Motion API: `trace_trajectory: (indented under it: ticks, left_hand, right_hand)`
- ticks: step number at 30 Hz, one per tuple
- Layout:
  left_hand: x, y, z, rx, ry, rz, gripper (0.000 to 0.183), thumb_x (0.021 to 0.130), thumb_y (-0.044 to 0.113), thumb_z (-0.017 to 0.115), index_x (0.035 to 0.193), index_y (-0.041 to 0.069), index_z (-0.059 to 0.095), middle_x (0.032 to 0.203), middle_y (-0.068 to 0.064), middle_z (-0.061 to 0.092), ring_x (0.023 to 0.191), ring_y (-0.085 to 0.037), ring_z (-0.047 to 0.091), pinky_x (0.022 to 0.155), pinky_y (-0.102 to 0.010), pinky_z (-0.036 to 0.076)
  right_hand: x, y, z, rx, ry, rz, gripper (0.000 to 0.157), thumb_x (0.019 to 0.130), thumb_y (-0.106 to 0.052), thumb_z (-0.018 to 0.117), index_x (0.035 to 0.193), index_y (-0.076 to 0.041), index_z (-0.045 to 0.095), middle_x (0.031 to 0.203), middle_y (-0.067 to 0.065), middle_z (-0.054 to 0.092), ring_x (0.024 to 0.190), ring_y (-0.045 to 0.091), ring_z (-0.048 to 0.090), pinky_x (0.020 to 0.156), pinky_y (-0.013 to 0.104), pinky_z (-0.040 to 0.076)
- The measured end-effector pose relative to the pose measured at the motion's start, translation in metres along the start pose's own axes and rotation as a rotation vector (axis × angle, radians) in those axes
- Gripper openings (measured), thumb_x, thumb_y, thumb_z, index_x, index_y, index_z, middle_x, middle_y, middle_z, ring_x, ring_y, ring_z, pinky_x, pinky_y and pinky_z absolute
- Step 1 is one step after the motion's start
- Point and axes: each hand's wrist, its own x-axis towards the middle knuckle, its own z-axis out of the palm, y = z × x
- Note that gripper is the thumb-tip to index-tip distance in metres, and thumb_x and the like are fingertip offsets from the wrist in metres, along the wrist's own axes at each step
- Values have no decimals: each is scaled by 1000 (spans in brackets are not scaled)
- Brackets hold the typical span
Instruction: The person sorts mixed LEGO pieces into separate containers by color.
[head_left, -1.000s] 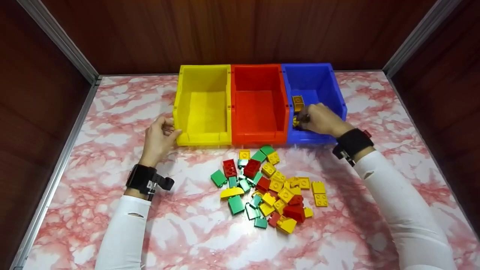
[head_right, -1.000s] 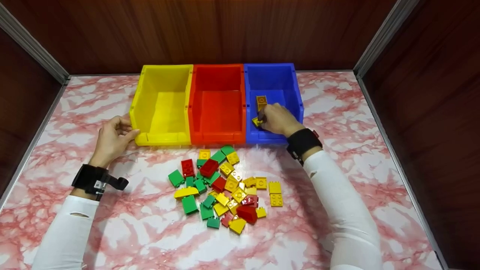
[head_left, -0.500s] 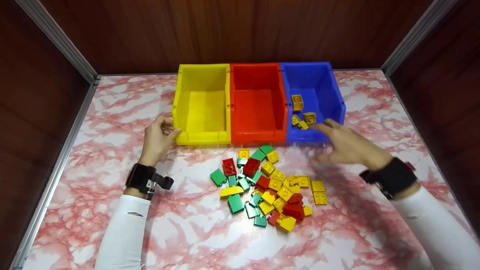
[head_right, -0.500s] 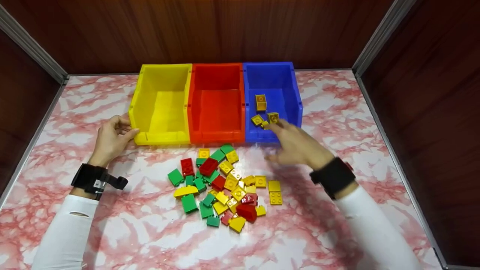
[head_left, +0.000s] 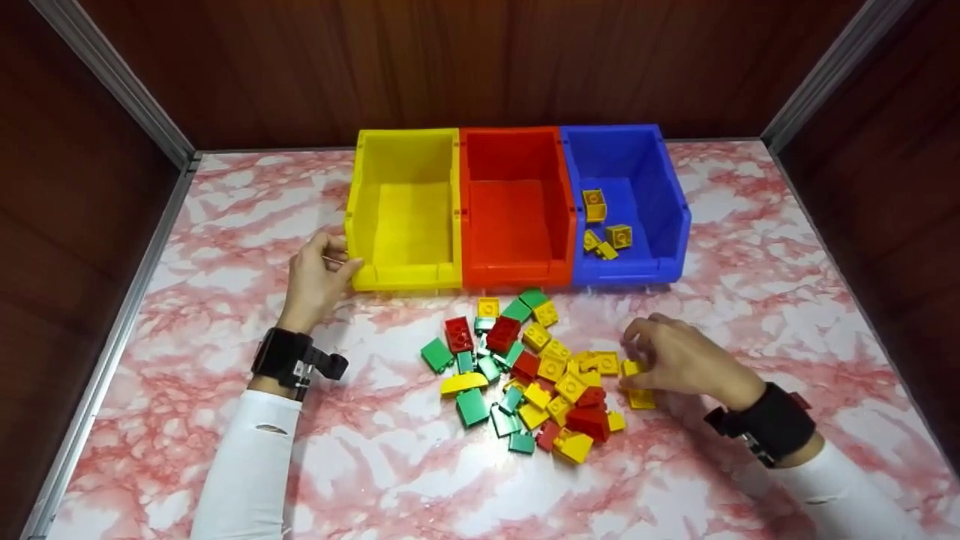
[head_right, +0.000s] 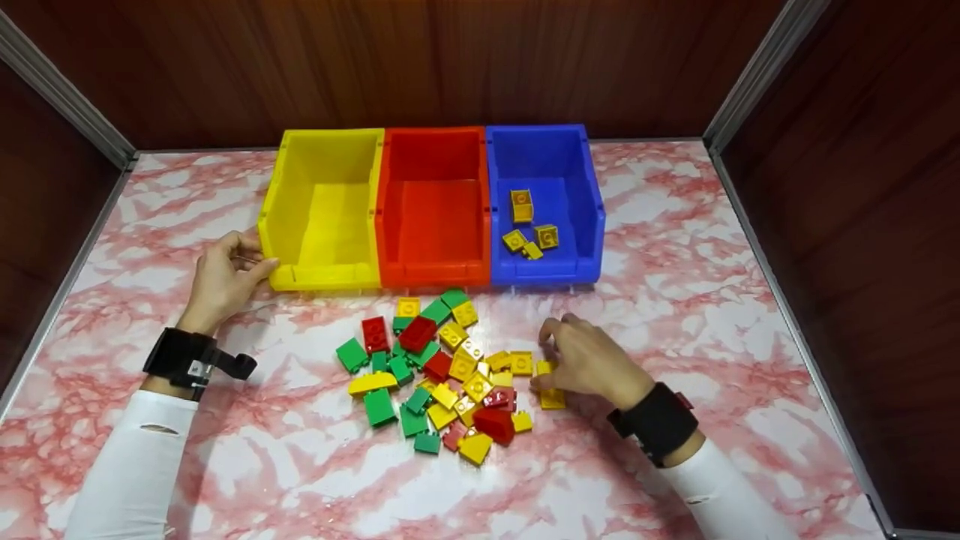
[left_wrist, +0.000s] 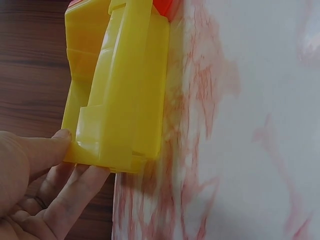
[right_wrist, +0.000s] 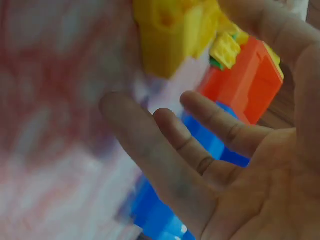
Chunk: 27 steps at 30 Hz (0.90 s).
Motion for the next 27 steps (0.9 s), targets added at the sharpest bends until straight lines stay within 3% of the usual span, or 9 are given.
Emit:
trace_trajectory:
  ticks: [7,15,19,27]
  left_hand:
    - [0,-1,2,-2,25,16,27,97,6,74,119,-7,64,109,-24,70,95,-29,67,75,-4,46]
    - [1,-1,3,-28,26,24,33,96,4,74,126,-8,64,108,-24,69,93,-23,64,75,-3,47]
    - [2,-1,3,-41,30,39,40,96,3,74,132,-8,62,109,-25,69,92,-20,63,76,-3,48]
    - [2,0,2,-34,15,15,29,97,3,73,123,-7,64,108,-23,68,92,-19,61,76,-4,48]
  right_hand:
    - [7,1,8,91,47,95,29,76,-20,92,95,-3,78,86,8,74,75,18,61,69,32,50]
    - [10,2,2,96,52,100,22,75,-12,90,93,-4,80,86,8,74,75,20,61,67,31,47]
    - [12,1,-8,113,68,97,19,77,-10,87,94,-4,81,86,10,75,71,19,60,62,28,46]
    - [23,-10,-42,113,153,72,30,80,-14,87,105,0,79,96,17,72,75,20,61,59,28,48]
